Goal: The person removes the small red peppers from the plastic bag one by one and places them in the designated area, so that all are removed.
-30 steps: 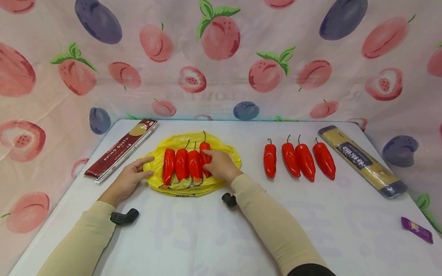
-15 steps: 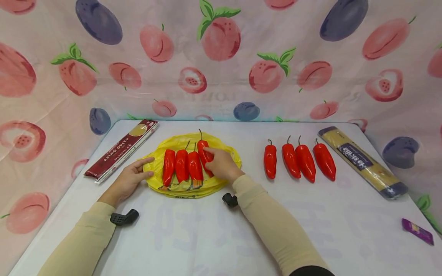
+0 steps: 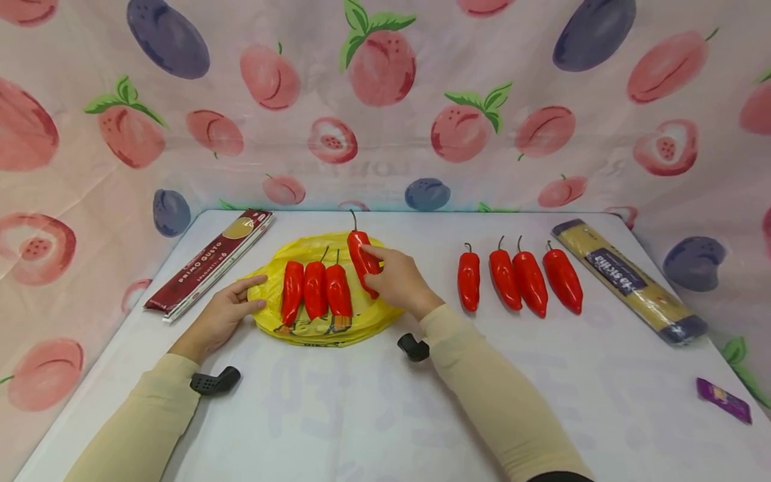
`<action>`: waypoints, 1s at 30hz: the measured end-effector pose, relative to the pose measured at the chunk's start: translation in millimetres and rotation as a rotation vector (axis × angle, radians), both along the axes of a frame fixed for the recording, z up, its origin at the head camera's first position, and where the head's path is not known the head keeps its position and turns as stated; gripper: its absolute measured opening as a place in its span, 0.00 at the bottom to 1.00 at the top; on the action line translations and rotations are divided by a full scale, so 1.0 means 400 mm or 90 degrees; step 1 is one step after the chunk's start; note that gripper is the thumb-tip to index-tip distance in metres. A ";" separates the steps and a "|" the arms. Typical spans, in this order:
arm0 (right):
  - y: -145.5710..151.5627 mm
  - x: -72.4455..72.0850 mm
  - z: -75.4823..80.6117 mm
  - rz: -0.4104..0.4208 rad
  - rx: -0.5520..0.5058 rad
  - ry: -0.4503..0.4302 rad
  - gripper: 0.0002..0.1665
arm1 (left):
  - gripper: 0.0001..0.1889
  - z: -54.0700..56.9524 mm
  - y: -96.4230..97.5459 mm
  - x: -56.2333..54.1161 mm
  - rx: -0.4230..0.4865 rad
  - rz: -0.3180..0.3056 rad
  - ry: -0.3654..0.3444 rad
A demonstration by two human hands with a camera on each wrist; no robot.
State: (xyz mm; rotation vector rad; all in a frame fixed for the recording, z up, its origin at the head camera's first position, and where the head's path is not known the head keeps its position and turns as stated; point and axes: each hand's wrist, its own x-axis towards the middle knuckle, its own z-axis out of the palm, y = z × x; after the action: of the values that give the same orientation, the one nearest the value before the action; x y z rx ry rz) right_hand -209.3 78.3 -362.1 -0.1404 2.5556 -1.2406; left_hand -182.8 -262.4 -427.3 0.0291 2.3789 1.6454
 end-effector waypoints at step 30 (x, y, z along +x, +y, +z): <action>0.234 0.047 -0.010 -0.074 0.071 0.041 0.43 | 0.34 0.001 0.001 -0.001 -0.007 -0.003 0.002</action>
State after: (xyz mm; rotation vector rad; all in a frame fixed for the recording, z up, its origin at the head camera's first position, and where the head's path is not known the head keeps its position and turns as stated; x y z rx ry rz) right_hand -190.6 172.0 -366.2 -0.0070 2.7155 -1.1469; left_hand -183.2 -262.1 -426.9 0.0354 2.3886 1.6309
